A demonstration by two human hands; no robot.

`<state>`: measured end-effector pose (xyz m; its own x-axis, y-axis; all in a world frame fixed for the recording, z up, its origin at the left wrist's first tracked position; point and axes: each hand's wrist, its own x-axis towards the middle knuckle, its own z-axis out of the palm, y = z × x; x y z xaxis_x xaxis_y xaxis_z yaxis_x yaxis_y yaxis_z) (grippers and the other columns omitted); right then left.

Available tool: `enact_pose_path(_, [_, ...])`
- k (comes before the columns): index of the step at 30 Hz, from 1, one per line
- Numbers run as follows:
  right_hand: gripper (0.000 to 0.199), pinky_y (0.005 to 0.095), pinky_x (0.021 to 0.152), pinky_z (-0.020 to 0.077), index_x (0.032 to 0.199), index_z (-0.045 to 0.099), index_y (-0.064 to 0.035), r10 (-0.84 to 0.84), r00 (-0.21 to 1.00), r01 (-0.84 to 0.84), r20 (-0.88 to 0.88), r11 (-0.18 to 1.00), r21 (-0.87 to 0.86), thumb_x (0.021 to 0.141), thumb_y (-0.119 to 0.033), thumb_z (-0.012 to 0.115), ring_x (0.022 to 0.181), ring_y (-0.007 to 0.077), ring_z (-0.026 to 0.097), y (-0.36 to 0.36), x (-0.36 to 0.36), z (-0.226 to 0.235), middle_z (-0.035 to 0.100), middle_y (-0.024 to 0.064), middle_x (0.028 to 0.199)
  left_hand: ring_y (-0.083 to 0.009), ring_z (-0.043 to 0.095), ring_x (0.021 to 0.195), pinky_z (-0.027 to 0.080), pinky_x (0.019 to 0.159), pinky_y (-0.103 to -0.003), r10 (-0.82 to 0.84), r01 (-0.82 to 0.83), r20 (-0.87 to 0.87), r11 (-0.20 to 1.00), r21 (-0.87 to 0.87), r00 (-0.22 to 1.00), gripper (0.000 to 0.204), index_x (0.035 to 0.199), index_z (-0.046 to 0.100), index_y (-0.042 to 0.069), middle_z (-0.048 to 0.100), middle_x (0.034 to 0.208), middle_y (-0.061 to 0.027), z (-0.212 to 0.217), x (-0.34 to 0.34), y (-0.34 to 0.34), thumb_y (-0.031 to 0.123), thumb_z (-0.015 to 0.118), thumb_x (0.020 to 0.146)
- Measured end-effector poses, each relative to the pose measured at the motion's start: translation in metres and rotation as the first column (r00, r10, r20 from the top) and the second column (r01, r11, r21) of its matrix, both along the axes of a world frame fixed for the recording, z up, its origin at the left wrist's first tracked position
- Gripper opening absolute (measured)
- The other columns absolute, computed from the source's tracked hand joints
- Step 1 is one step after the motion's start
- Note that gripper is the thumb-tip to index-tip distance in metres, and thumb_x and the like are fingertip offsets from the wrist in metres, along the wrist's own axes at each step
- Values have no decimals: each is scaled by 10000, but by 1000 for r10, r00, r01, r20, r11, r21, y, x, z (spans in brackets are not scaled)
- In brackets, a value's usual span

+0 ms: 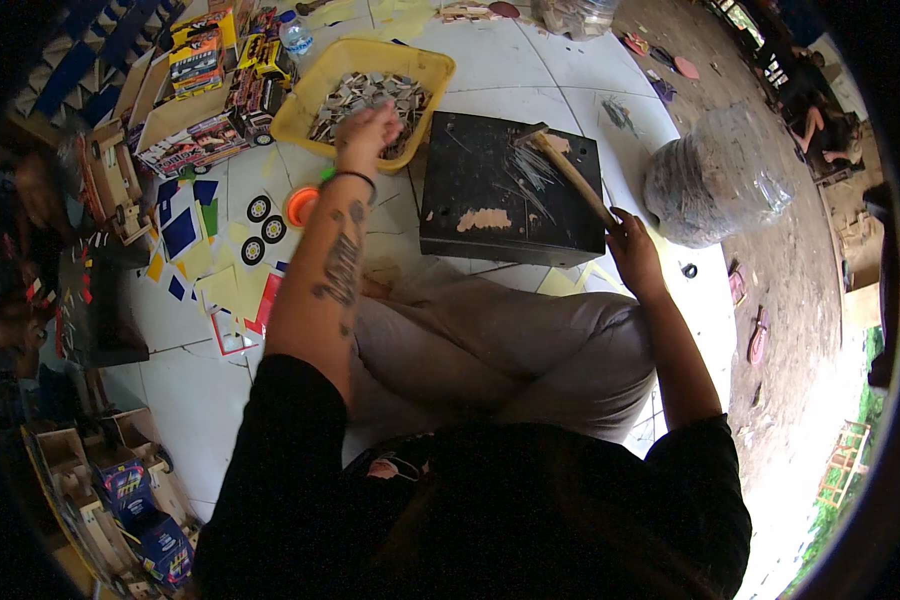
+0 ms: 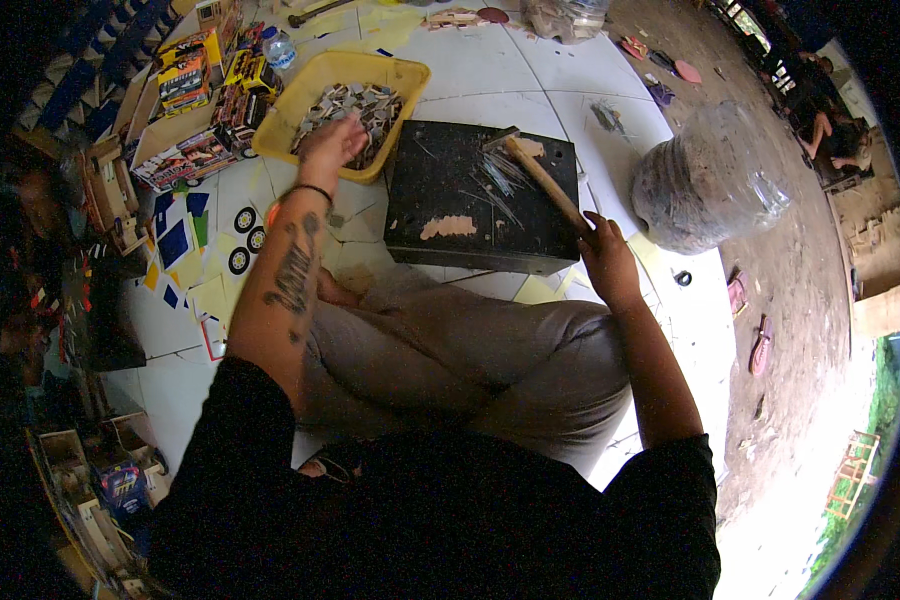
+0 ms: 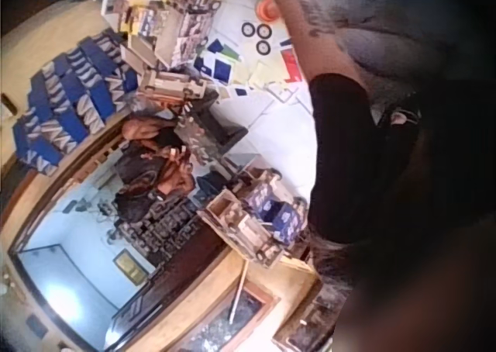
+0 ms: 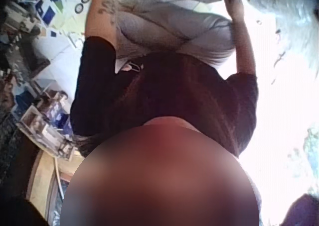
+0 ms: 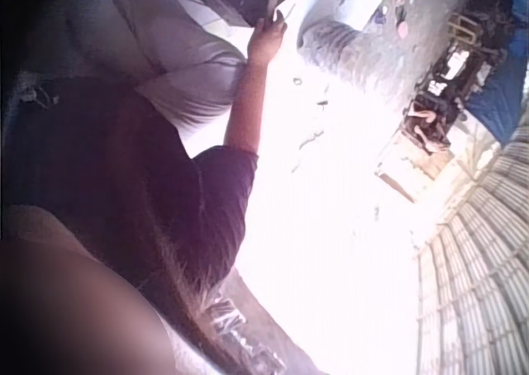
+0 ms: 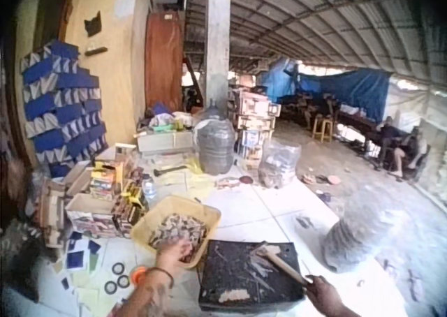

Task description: The person sits on the floor and repeatedly uses a hammer to break small rectangular blocks on a black board. The broken pieces are collected and placed into a clear container.

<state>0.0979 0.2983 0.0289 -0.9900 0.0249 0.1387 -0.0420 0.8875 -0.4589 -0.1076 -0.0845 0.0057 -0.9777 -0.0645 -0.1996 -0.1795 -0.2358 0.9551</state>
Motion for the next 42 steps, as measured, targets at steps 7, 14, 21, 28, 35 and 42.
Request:
enact_pose_path(7, [542,411,944,427,1310,448,-53,-19,953,54,-303,993,107,831,-156,680,1121,349,531,39,-9,-8,536,213,1193,-202,546,1110,412,957,-291,-408,362,31,771,-524,913,537,1282,464,-24,570,1207,-89,17,55,-80,321,604,895])
enact_pose_path(14, [981,486,1007,334,1445,273,-145,-370,727,686,-579,370,626,670,-484,770,1249,328,417,172,-50,86,420,114,1384,-249,608,952,449,873,-334,-395,43,-106,350,-936,912,331,1165,576,11,634,1035,-165,45,244,-101,169,603,875])
enact_pose_path(21, [404,438,798,471,956,643,-86,-339,848,509,-408,737,445,694,-368,765,886,312,626,193,-33,123,662,103,925,-290,595,1001,444,909,-368,-190,-95,-232,542,-835,954,420,1256,519,4,630,1072,-175,44,253,-83,140,604,868])
enact_pose_path(28, [272,491,613,493,992,511,-85,-361,919,395,-161,849,351,851,-302,595,710,383,630,123,90,66,636,187,784,-327,509,1126,387,974,-409,-439,-88,-335,493,-866,834,497,1318,457,17,545,1213,-185,47,256,-19,101,601,849])
enact_pose_path(35, [106,420,693,489,882,531,-29,-172,968,223,-183,924,311,832,-117,499,757,322,618,53,154,49,605,148,789,-320,486,1180,381,994,-429,-837,63,-431,476,-877,336,549,1321,462,55,517,1261,-134,81,287,97,159,660,819])
enact_pose_path(42, [196,417,708,499,932,570,0,-11,974,73,-225,961,268,764,-99,541,754,316,621,37,183,70,608,142,812,-278,420,1242,272,1070,-495,-945,-257,-289,321,-912,-156,627,1329,465,97,485,1305,-96,123,289,246,208,696,756])
